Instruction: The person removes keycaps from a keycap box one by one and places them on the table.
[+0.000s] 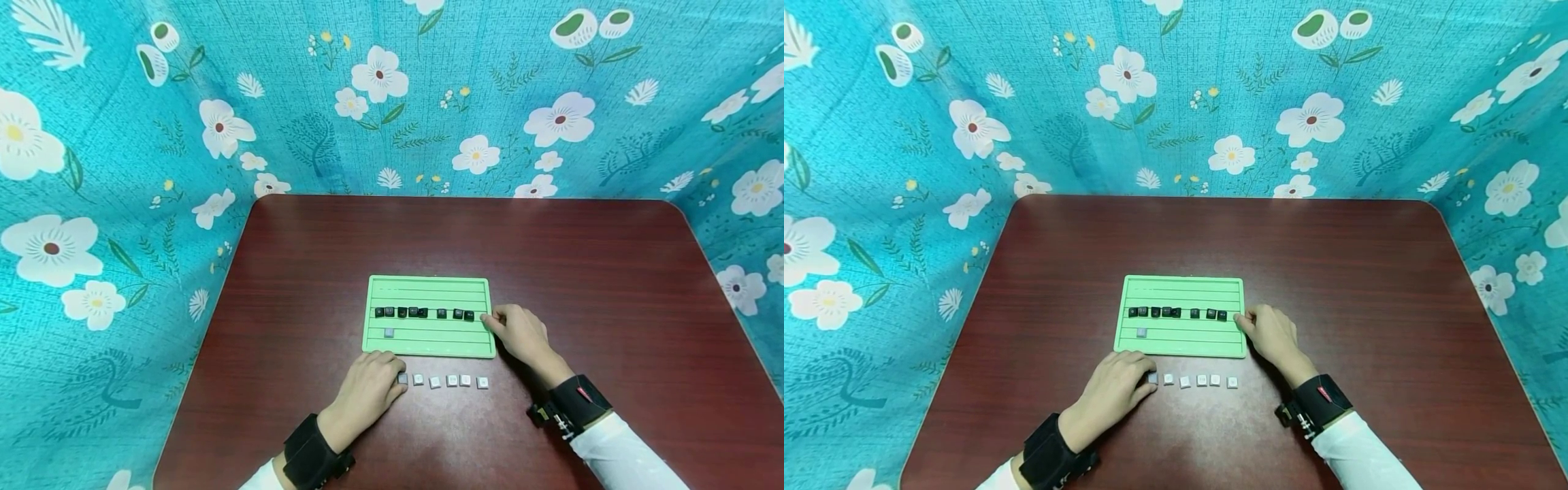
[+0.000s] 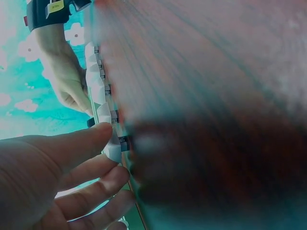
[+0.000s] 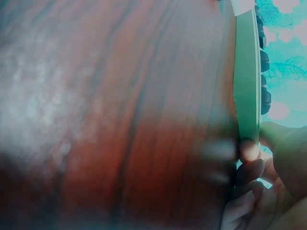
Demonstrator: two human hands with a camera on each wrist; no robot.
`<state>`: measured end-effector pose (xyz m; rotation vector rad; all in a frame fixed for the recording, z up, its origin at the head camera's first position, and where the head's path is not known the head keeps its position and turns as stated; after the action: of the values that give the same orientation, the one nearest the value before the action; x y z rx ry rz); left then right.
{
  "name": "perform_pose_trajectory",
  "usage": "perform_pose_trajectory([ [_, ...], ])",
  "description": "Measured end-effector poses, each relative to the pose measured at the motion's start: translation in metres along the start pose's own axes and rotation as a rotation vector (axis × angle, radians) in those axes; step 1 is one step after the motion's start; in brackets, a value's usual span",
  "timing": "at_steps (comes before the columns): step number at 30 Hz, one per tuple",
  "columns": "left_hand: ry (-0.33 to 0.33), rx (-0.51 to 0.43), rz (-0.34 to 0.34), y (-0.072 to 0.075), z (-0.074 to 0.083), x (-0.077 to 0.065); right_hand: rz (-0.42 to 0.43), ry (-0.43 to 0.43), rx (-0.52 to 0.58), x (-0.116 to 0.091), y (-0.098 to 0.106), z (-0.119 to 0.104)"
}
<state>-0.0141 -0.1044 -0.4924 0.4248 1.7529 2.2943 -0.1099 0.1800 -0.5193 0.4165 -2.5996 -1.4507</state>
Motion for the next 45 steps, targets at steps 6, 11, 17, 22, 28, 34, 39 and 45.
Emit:
perform_pose_trajectory([
  [6, 0.005, -0.006, 0.015, 0.002, 0.001, 0.001, -0.006, -0.005, -0.001, 0.000, 0.000, 0.000],
  [11, 0.003, -0.017, 0.045, 0.006, 0.001, 0.002, -0.008, -0.005, -0.001, 0.000, 0.000, 0.000],
  [17, 0.023, -0.045, 0.086, 0.013, -0.004, 0.006, 0.002, -0.001, -0.001, 0.000, 0.000, 0.000],
  [22, 0.049, -0.048, 0.104, 0.019, -0.009, 0.011, 0.010, 0.003, -0.004, 0.001, 0.001, 0.000],
  [28, 0.064, -0.052, 0.135, 0.023, -0.011, 0.016, 0.002, 0.000, 0.005, 0.000, 0.001, -0.001],
  [34, 0.069, -0.048, 0.145, 0.025, -0.013, 0.021, -0.001, -0.004, 0.008, -0.002, 0.000, -0.001],
  [39, 0.081, -0.037, 0.164, 0.027, -0.015, 0.025, -0.001, -0.011, 0.007, -0.002, 0.000, -0.001],
  [45, 0.117, -0.006, 0.191, 0.030, -0.017, 0.032, -0.004, -0.011, 0.007, -0.001, 0.000, -0.001],
])
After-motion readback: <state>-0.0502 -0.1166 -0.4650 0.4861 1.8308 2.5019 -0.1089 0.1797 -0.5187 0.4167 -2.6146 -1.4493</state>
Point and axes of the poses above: each hand's wrist, its own x-axis towards the middle knuckle, its own y-axis out of the back of the hand, z = x × y, the point moved 2 cm from there along x, towards the middle knuckle, and after that the axes turned 10 degrees about y, right-handed, at the moved point
